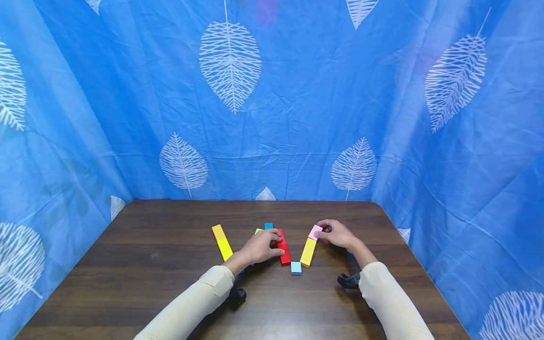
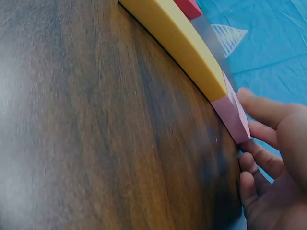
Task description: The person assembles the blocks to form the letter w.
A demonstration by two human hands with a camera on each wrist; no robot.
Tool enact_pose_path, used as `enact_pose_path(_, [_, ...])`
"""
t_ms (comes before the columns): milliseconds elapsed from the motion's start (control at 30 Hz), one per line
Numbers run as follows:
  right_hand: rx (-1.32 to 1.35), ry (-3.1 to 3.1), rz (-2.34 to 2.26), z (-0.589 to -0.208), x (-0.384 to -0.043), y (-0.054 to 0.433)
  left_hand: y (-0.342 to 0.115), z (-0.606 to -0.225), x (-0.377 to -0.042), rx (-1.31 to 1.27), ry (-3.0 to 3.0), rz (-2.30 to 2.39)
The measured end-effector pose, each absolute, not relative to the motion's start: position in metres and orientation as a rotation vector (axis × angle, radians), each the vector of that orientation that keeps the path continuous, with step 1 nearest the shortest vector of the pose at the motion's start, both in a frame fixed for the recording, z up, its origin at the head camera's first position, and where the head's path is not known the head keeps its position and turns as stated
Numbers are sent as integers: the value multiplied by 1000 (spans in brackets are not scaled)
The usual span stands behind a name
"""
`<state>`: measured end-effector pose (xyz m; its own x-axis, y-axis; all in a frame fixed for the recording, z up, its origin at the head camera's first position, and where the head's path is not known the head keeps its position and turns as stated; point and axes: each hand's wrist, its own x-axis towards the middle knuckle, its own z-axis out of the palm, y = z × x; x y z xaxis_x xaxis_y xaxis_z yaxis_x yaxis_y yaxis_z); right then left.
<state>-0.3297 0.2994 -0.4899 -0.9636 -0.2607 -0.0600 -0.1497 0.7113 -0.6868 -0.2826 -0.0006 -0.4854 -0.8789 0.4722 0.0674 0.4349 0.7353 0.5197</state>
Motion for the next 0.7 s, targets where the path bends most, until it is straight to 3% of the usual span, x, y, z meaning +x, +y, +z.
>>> enact_pose_path(700, [-485,2766,-1050,-492,-333,299,0,-481,-290,896,2916,632])
